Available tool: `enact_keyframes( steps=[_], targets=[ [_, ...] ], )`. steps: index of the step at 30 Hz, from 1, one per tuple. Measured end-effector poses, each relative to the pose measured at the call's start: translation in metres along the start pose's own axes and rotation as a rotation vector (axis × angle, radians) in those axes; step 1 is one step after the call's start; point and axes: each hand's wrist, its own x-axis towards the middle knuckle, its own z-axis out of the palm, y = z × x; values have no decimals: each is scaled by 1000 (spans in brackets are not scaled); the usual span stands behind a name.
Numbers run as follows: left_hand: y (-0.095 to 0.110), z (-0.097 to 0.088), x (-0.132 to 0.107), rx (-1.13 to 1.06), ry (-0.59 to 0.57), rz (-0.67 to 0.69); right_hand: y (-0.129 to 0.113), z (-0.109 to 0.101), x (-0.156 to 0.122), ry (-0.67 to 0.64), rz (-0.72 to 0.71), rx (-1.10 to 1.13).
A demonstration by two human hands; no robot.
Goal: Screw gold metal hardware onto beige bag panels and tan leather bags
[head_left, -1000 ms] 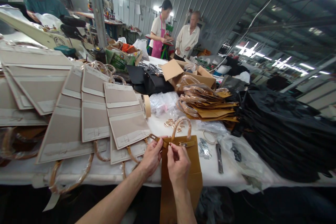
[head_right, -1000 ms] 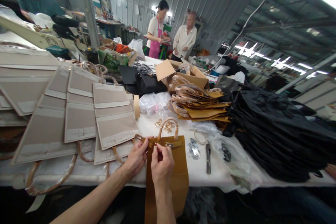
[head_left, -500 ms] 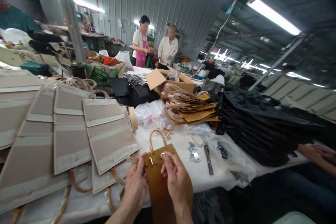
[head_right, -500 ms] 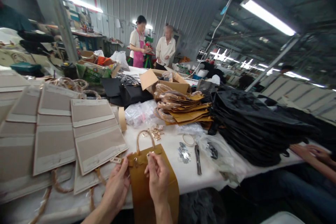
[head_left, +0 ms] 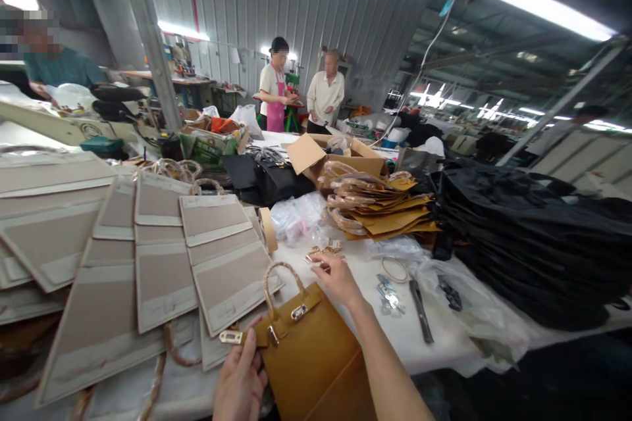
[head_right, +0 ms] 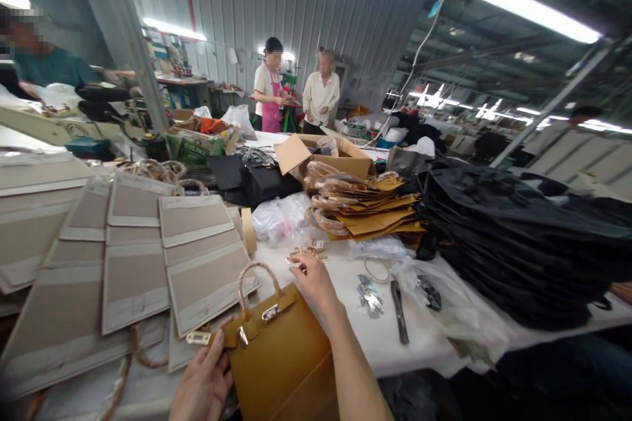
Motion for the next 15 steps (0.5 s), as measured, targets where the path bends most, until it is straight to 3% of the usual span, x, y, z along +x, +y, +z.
enact_keyframes(
  steps=[2, 6, 11, 15],
  targets=[
    [-3, -4, 7, -10, 2, -4, -4, 17, 12, -17, -34, -160],
    [-3, -6, 11, -7, -5, -25, -7, 34, 24, -3, 46, -346],
    [7, 8, -9, 126, -76, 39, -8, 34, 20, 21, 101, -260],
    [20, 13, -9, 438, -155, 181, -8, 18, 9, 84, 168, -107]
  ],
)
